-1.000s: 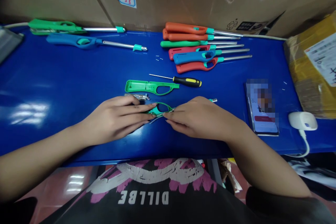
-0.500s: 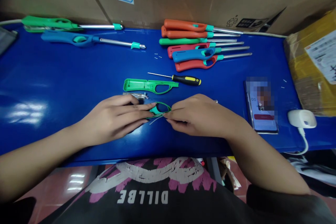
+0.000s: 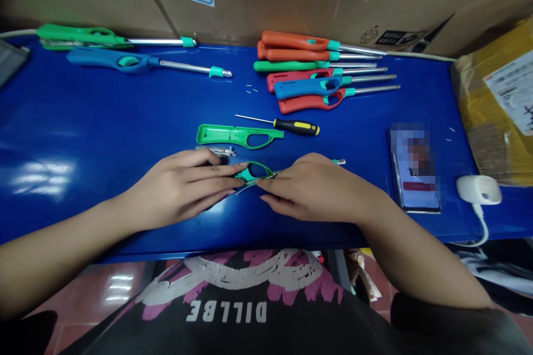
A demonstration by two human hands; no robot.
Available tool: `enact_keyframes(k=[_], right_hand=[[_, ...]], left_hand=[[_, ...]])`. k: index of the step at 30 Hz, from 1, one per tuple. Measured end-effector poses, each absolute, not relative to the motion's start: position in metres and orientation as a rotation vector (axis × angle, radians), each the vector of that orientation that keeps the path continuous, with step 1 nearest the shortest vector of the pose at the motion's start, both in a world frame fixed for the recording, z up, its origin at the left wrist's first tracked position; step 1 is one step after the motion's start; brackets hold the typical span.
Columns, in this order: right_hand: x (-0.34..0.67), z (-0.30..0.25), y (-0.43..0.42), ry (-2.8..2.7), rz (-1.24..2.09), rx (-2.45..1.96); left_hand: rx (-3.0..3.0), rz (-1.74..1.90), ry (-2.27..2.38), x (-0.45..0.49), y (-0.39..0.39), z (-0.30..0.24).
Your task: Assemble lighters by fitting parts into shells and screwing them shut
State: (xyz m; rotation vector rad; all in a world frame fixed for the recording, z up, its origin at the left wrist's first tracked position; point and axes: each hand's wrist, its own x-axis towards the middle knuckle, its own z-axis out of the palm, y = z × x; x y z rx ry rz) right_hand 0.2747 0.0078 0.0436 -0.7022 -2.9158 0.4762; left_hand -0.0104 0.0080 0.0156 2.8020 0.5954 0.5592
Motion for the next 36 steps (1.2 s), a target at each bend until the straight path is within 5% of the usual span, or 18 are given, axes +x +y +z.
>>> enact_keyframes(k=[36], right_hand=[[0.272,0.0469,0.0037,-2.987,0.548,-0.764]], left_hand=[[2.865,0.51,0.599,-0.0104,0.0084,0.0185]])
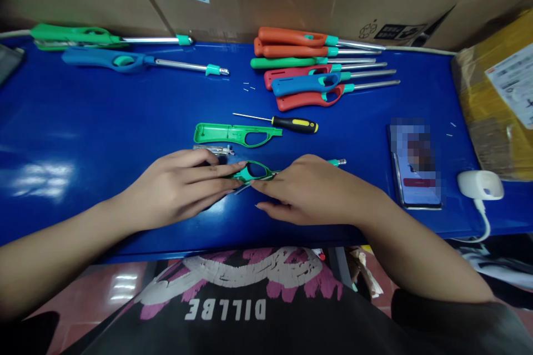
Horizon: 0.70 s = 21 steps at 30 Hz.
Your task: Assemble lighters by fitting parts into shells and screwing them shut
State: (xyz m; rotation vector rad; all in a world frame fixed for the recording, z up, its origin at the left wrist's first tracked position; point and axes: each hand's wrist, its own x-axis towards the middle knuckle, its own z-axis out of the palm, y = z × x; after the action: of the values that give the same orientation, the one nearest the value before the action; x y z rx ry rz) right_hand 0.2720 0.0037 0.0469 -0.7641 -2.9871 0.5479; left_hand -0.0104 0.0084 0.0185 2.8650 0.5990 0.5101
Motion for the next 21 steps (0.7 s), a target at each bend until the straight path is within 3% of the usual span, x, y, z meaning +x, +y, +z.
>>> enact_keyframes(k=[21], right_hand=[[0.2779,0.0549,0.003,-2.979,0.571,-0.809]], left_hand=[[2.864,0.518,0.587,-0.0112,0.0081,0.0177]])
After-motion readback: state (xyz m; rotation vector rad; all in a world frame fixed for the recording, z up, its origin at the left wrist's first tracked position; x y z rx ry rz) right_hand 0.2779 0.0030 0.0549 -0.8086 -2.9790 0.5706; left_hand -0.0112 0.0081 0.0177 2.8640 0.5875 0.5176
